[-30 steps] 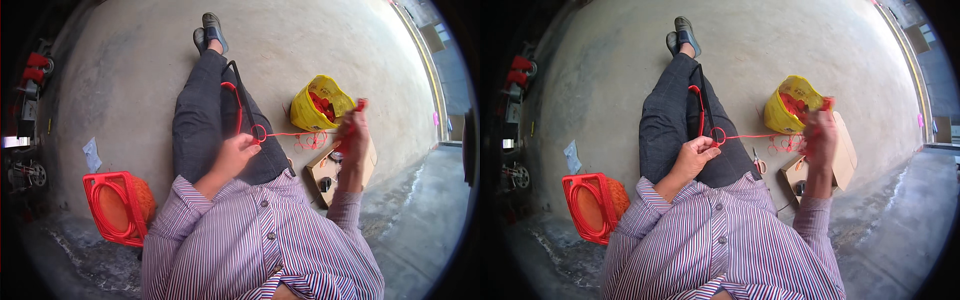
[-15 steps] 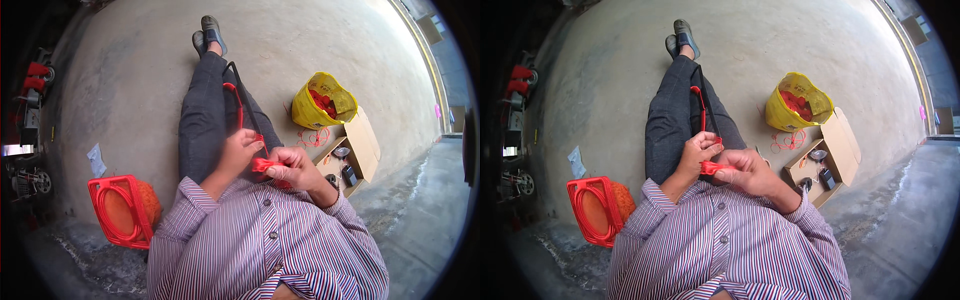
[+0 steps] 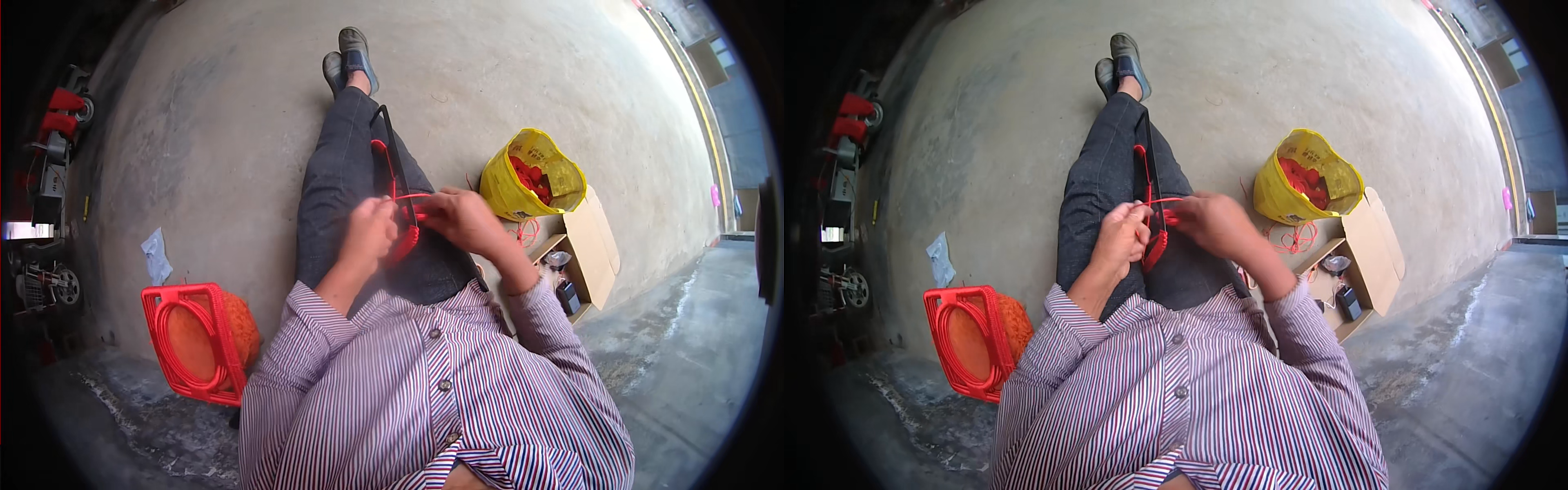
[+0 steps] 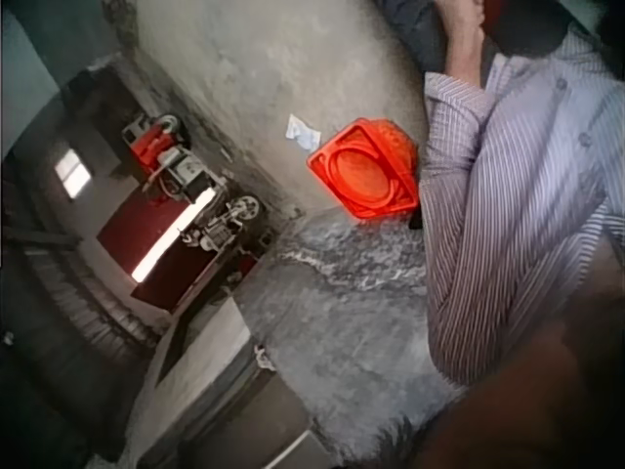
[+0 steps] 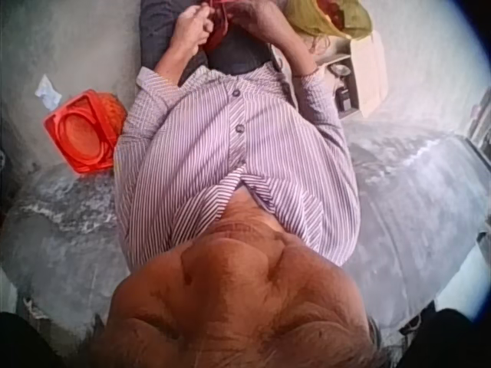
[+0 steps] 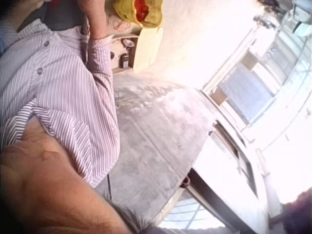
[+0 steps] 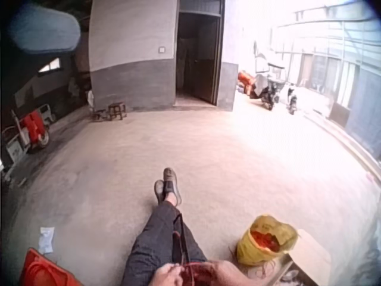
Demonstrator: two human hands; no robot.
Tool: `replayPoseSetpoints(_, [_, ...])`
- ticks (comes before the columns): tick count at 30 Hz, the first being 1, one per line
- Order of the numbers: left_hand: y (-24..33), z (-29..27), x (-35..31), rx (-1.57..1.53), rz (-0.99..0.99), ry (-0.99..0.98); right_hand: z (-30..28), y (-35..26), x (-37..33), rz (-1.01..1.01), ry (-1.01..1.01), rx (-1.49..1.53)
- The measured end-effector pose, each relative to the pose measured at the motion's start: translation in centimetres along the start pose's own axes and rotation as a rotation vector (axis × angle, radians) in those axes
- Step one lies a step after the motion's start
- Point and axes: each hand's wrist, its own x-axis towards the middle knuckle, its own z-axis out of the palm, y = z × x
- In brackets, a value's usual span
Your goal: Manually wrapping red string around a black plastic component of a larger red assembly.
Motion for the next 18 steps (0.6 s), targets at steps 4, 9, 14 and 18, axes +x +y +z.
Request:
replayPoseSetpoints(4, [-2.0, -0.2, 1.1, 0.257, 0.221, 0.064, 2.1, -1.0, 0.4, 0.151, 0.033, 0.224])
replayPoseSetpoints(9, [3.2, 2.0, -3.5, 0.031, 0.250, -0.007, -0.4, -3.7, -0.8, -0.034, 0.242, 0.396])
replayPoseSetpoints(14, [3.3, 2.2, -3.8, -0.190, 0.163, -0.182, -3.6, -4.1, -2.5, 0.099, 0.388, 0.874])
replayPoseSetpoints(18, [1.7, 0.7, -2.2, -0.131, 0.098, -0.153, -10.0, -1.4, -6.0, 0.017, 0.620, 1.370])
